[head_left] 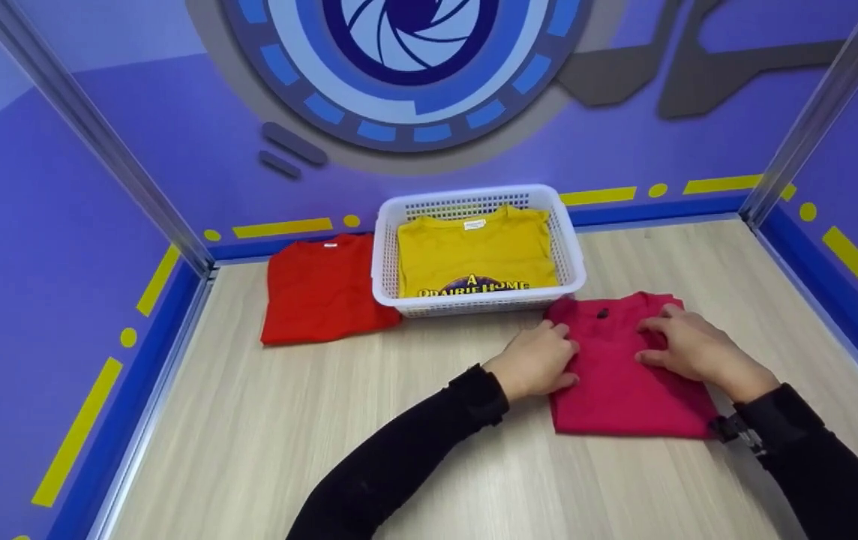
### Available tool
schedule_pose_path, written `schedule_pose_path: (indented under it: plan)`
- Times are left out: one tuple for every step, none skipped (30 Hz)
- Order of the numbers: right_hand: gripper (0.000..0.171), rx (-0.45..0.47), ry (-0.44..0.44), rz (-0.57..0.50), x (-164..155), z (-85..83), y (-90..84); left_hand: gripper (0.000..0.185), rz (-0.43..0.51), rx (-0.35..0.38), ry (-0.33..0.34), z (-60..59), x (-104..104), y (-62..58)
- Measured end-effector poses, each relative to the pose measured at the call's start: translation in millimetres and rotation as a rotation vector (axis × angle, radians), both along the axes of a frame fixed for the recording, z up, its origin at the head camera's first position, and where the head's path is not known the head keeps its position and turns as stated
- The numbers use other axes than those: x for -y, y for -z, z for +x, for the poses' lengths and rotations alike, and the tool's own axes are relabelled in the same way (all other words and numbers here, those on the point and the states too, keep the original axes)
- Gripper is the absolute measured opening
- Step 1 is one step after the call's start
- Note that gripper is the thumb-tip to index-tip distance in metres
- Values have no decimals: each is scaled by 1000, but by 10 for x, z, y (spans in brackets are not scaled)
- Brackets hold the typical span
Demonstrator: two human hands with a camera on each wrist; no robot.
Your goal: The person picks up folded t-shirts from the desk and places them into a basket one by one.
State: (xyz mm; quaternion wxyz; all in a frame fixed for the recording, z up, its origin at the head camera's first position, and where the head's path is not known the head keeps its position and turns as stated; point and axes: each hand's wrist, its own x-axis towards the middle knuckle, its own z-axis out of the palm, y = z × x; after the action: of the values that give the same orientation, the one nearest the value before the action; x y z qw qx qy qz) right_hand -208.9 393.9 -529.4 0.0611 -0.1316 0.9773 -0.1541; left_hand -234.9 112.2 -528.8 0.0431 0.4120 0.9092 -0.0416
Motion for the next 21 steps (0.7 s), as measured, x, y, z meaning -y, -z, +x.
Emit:
schedule_pose_path:
  plan:
    - [52,0,-6,-2,26,9,3,41,2,-2,0,18,32,-2]
    - [52,-3,-14,-6,53,16,1,41,3,-4,-1,36,63,-4]
    - [53,-3,-20,-9,81,19,-1,41,4,-6,-1,52,95,-11]
    - [52,0,-24,-13,111,20,-1,41,4,-5,-2,66,130,-16]
    - [52,2,-29,-18,144,17,-1,41,4,-4,-2,74,164,-21]
    - [52,1,-35,-23,172,13,-2,41,6,-5,0,77,204,-25]
    - [51,-5,-42,-27,204,8,-2,40,11,-5,3,77,247,-27]
    - [50,-7,-46,-32,243,2,-2,40,15,0,4,75,294,-29]
    - [49,-8,-49,-36,284,-4,-2,40,22,6,4,71,346,-28]
    - [48,-11,-54,-39,325,-11,0,40,30,14,2,67,402,-27]
    - [47,-16,-61,-43,367,-18,0,40,38,21,-1,64,460,-27]
    - [47,-19,-67,-47,413,-25,-2,40,47,29,-5,63,522,-27]
    - [47,-17,-72,-48,461,-32,-3,40,55,39,-11,63,582,-27]
    - [47,-10,-74,-49,509,-40,-4,41,61,47,-18,64,639,-30]
    - [47,-6,-78,-48,555,-50,-5,41,67,53,-25,66,695,-33]
    - [47,-2,-82,-46,600,-60,-6,42,73,55,-31,68,748,-33]
    - [46,0,-86,-47,645,-71,-5,42,80,58,-38,71,798,-32]
    - [46,1,-89,-47,688,-83,-3,43,92,61,-43,74,846,-30]
    - [45,-1,-93,-46,726,-93,1,42,106,66,-49,76,891,-25]
    - [44,-4,-97,-49,765,-101,5,41,121,72,-55,81,934,-19]
    - [43,-6,-100,-51,804,-109,10,40,135,79,-61,82,974,-9]
